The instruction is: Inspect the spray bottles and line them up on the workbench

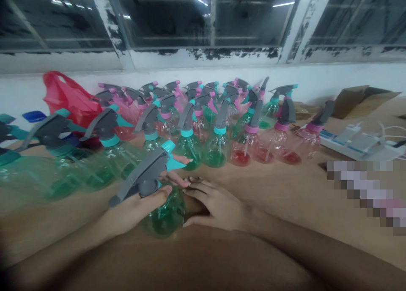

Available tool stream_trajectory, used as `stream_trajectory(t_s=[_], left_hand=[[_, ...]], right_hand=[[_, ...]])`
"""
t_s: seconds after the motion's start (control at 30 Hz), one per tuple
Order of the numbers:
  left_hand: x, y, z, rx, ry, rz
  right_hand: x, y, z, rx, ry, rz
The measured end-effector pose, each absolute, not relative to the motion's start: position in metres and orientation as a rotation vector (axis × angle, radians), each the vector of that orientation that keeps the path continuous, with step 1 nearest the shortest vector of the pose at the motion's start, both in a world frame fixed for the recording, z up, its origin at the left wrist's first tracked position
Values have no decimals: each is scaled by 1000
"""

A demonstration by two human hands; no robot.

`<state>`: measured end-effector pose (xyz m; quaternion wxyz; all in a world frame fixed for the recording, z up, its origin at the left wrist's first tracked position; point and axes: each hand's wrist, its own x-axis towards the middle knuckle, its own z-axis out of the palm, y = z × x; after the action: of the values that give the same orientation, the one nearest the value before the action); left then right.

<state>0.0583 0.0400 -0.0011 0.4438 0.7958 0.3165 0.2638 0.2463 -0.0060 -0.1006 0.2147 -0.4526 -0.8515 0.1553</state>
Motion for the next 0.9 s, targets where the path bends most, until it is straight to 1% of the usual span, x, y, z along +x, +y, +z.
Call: stream_trajectory(t_s=[0.37,0.77,0.9], left_hand=[[57,37,1,1963,758,773],[55,39,2,2098,851,742],[51,39,4,2107,786,741]], right_hand=[[246,-6,-100,-1264,-2352,442],[248,-6,-103,-1254,-2351,433],[249,-6,-105,-1267,-2352,431]])
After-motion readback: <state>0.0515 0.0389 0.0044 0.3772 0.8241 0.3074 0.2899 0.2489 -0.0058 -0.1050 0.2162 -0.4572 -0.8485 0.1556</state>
